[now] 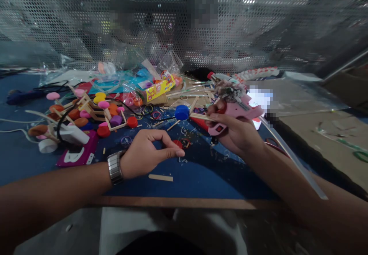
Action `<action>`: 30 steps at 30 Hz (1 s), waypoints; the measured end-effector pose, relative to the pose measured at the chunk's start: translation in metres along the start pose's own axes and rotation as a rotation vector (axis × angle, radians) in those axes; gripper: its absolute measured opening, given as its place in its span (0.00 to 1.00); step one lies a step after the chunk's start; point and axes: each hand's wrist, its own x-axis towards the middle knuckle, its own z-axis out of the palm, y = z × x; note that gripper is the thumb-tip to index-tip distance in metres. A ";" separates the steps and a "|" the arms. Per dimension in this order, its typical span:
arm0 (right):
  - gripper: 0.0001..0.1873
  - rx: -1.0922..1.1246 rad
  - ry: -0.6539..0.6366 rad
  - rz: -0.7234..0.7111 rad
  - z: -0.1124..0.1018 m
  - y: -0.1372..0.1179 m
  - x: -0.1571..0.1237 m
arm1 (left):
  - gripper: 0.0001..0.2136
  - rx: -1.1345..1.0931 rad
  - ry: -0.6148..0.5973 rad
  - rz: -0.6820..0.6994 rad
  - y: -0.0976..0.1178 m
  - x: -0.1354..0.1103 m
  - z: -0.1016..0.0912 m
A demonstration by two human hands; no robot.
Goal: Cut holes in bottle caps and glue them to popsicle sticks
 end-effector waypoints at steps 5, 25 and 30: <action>0.19 0.005 0.034 -0.006 0.000 0.002 0.002 | 0.17 0.041 -0.007 0.009 0.002 0.000 -0.001; 0.18 -0.016 0.017 0.014 0.004 -0.001 -0.002 | 0.10 -0.030 0.024 0.032 -0.004 0.002 -0.002; 0.18 0.005 -0.005 0.017 0.001 0.000 -0.001 | 0.04 -0.046 0.046 0.027 -0.003 0.001 -0.001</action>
